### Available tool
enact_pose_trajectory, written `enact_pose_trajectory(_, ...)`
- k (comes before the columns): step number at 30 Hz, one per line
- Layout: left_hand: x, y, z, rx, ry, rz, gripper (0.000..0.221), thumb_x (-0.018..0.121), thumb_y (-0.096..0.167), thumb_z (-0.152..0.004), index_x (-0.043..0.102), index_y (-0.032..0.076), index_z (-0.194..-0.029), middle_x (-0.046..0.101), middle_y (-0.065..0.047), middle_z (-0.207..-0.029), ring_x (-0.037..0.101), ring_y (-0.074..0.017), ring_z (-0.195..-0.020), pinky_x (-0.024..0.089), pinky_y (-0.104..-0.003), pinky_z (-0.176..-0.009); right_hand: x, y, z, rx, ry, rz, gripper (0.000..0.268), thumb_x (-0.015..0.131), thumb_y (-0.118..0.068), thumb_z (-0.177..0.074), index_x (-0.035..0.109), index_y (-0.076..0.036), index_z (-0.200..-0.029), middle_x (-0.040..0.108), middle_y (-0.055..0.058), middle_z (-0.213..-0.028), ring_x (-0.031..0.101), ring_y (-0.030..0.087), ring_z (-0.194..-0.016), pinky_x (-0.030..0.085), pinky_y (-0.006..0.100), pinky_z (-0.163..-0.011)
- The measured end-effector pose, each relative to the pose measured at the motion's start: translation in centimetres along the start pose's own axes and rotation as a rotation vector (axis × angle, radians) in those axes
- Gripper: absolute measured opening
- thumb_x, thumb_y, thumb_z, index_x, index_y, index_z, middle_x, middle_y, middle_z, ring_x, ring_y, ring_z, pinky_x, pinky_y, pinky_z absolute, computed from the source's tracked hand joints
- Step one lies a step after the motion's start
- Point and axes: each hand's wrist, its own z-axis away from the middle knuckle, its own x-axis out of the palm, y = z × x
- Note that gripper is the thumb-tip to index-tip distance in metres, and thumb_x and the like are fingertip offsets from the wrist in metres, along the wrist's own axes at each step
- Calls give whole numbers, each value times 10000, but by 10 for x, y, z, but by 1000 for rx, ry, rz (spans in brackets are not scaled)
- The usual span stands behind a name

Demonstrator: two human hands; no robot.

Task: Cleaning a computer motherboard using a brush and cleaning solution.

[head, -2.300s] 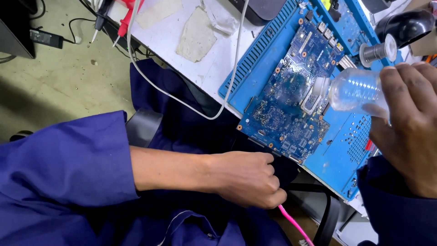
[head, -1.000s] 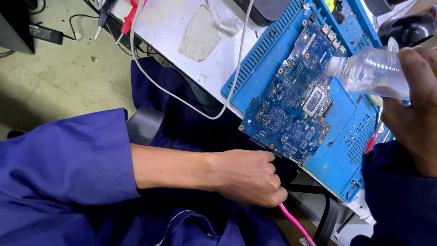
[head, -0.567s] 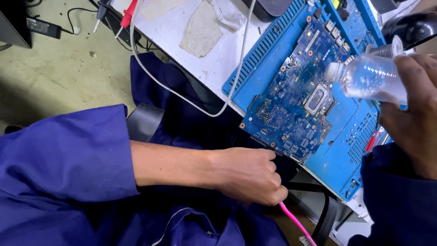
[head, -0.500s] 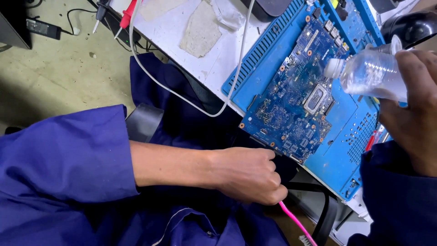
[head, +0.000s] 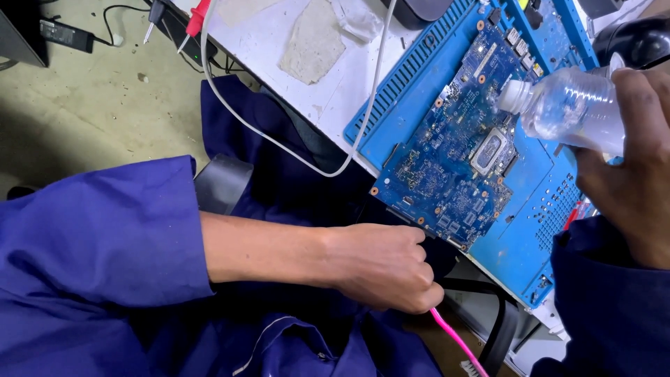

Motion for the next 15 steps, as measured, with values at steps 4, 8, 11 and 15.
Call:
enact_pose_trajectory(4,0,0,0,6,-5,2,182,647,45,-832,522,148,-749,631,-4,-594,671,-298,-545,417,-397,-572,-2,-3,-3,4,15,-60,584,899,83,-998,622,171,-1505,623,314,-1400,606,476,-1287,518,502,-1103)
enact_pose_trajectory(8,1,0,0,-4,5,2,164,653,61,-813,533,155,-752,645,-3,-604,682,-305,-562,421,-402,-580,1,-1,-1,7,-1,-30,583,888,65,-1025,623,155,-1536,627,304,-1397,610,464,-1269,526,495,-1075)
enact_pose_trajectory(11,7,0,0,-3,36,-22,175,671,69,-779,529,163,-744,643,2,-601,678,-302,-552,413,-394,-567,2,0,1,-6,2,-21,565,884,78,-1022,646,162,-1527,659,326,-1420,631,480,-1302,543,507,-1101)
enact_pose_trajectory(15,1,-1,0,3,-26,8,186,669,55,-805,518,152,-760,643,-3,-608,678,-302,-557,413,-401,-575,0,-2,-1,-18,14,-37,545,830,106,-1000,611,168,-1496,622,323,-1406,614,486,-1301,528,512,-1111)
